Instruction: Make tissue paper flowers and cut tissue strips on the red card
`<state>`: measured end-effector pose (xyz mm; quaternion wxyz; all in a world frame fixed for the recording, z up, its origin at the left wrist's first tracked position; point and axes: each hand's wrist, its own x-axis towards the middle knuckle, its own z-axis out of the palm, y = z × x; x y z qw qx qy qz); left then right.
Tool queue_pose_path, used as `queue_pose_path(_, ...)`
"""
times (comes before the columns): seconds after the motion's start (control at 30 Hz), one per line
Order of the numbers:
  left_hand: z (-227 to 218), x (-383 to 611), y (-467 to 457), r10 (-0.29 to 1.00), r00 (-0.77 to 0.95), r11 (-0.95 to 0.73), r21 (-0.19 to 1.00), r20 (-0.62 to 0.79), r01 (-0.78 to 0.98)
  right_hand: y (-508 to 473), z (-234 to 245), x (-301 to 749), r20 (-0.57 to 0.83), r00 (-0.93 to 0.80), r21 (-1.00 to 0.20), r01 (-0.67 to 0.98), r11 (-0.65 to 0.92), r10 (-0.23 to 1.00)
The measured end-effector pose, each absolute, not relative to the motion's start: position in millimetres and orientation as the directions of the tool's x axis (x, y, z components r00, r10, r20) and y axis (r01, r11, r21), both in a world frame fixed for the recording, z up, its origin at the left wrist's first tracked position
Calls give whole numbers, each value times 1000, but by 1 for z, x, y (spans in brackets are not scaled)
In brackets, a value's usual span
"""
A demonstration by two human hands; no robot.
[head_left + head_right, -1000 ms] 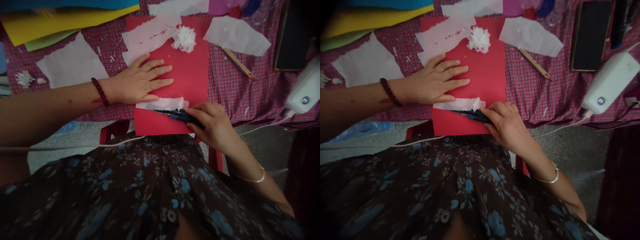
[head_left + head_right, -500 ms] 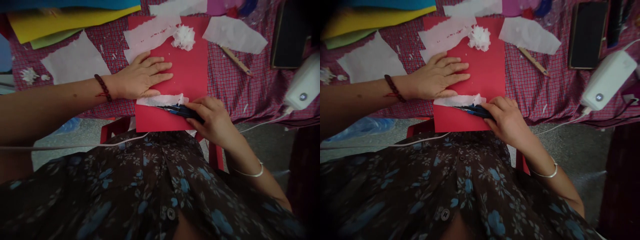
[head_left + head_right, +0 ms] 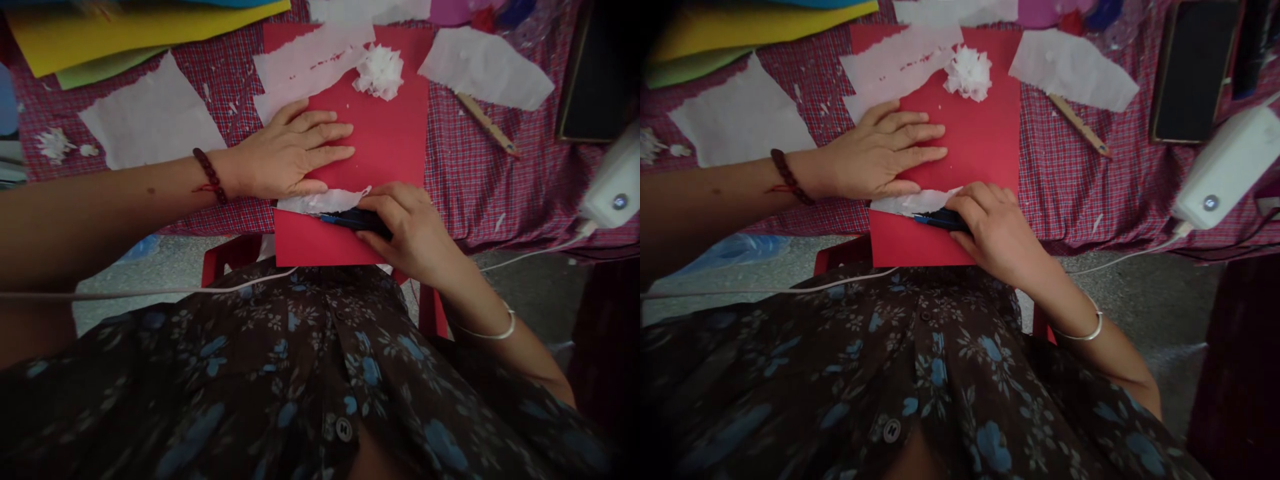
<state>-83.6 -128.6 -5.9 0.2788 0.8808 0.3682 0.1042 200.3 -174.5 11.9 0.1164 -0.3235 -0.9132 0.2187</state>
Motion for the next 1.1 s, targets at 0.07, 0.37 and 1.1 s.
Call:
queue_pose_path(0.07,-5,-83,-129,718,696,-549,605,-13,577,-173,12,198,81,-772,-476,526,705,631)
queue_pose_path(0.37,-4,-82,-131,686,727,-623,504,-15,598,-181,14,214,94,-799,-479,487,730,594)
queue_pose_path(1.1,37,-47,-193,905,394,-319,358,-159,877,-187,-1,309,229,-350,-415,809,416,908)
